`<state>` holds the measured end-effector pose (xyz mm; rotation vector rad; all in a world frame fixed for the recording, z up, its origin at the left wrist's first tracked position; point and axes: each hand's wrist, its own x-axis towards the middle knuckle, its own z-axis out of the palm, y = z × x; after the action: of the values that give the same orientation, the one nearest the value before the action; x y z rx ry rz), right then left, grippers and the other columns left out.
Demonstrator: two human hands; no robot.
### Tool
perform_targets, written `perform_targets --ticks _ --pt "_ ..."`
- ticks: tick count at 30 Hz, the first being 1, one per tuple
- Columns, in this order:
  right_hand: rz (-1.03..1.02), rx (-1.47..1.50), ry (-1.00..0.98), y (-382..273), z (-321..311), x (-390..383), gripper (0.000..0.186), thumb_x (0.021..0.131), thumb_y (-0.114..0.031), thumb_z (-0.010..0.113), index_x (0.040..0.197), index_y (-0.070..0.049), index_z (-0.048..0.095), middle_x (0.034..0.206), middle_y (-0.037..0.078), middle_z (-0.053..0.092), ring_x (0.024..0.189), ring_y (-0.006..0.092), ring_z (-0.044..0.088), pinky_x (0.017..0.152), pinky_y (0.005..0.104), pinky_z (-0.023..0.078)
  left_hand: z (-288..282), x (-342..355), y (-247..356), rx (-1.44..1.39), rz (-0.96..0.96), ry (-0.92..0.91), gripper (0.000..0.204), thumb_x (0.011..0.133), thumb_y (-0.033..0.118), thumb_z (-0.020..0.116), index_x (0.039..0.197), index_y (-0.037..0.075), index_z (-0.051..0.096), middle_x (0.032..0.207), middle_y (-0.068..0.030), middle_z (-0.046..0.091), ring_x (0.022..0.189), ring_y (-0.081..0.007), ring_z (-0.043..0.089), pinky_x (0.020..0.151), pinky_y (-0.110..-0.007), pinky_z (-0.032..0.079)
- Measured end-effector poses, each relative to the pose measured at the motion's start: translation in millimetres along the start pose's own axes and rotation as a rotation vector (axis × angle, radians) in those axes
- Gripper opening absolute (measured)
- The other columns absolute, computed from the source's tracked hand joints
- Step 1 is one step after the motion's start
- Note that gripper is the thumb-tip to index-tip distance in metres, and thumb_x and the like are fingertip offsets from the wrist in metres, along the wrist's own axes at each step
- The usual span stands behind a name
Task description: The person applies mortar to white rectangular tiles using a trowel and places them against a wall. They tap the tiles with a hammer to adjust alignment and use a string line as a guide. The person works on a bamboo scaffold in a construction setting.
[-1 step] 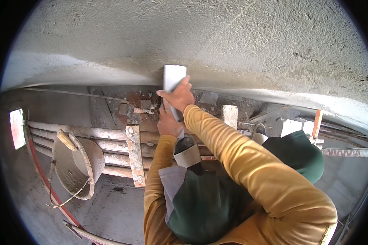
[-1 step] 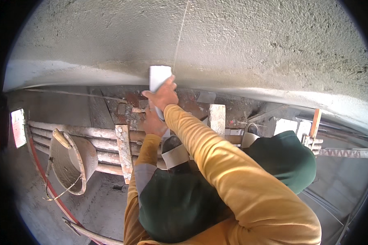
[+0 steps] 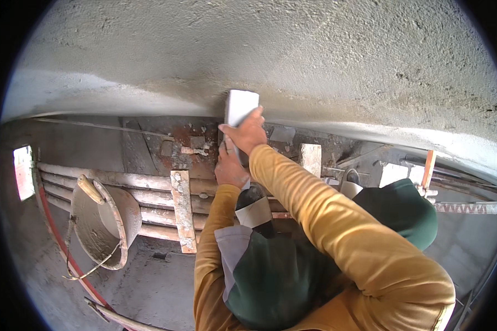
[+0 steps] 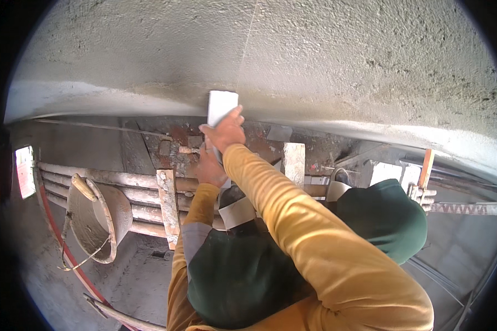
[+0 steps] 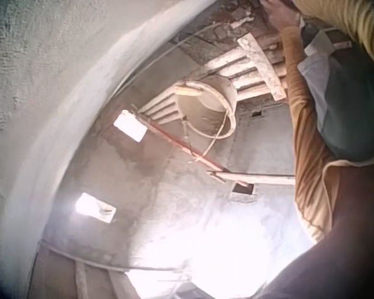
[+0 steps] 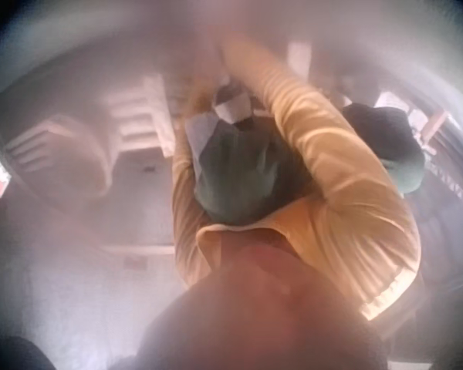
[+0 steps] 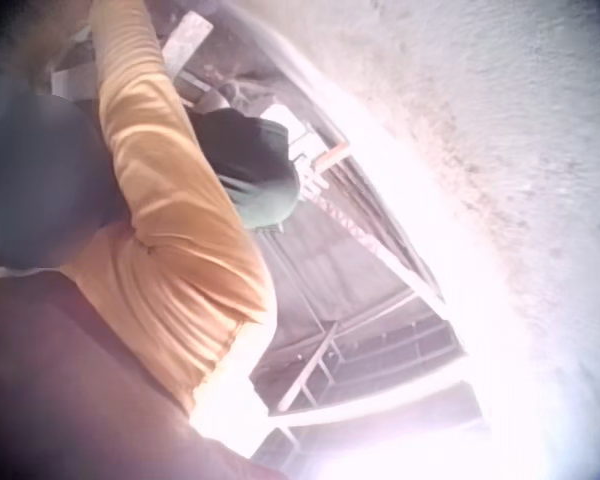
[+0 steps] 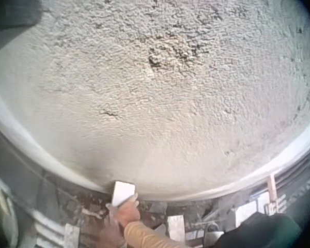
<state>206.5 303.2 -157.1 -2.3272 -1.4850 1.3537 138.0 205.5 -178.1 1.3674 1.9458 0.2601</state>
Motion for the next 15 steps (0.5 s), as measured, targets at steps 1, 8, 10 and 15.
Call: perform_targets --ticks 1,8,10,15 --pt "0.029 0.014 0.038 4 -3 1 0.115 0.070 -0.044 0.081 0.140 0.012 0.009 0.130 0.034 0.042 0.117 0.0425 0.054 0.099 0.0429 0.047 2 1 2 0.017 0.024 -0.032 0.110 0.065 0.044 0.077 0.150 0.006 0.018 0.131 -0.0219 0.043 0.110 -0.0410 0.056 0.086 -0.047 0.051" --pt "0.002 -0.023 0.089 5 7 11 0.103 0.070 -0.044 0.080 0.136 0.006 0.019 0.127 0.028 0.046 0.105 0.0426 0.060 0.090 0.0458 0.051 20 -6 -17 0.050 0.094 0.209 0.109 0.068 0.055 0.073 0.149 0.005 0.021 0.127 -0.0203 0.046 0.112 -0.0409 0.054 0.085 -0.050 0.051" --pt "-0.008 -0.015 0.100 -2 9 12 0.101 0.070 -0.044 0.080 0.135 0.005 0.020 0.128 0.028 0.045 0.106 0.0423 0.060 0.089 0.0464 0.052 21 -8 -20 0.114 0.105 0.281 0.108 0.068 0.056 0.072 0.148 0.004 0.022 0.125 -0.0204 0.047 0.110 -0.0410 0.055 0.085 -0.050 0.051" --pt "0.005 -0.074 0.077 -21 12 13 0.113 0.070 -0.042 0.080 0.142 0.009 0.009 0.132 0.028 0.042 0.108 0.0413 0.060 0.089 0.0436 0.051 14 -3 -26 -0.035 0.016 0.120 0.109 0.068 0.060 0.072 0.148 0.002 0.023 0.120 -0.0205 0.049 0.106 -0.0411 0.057 0.082 -0.050 0.052"
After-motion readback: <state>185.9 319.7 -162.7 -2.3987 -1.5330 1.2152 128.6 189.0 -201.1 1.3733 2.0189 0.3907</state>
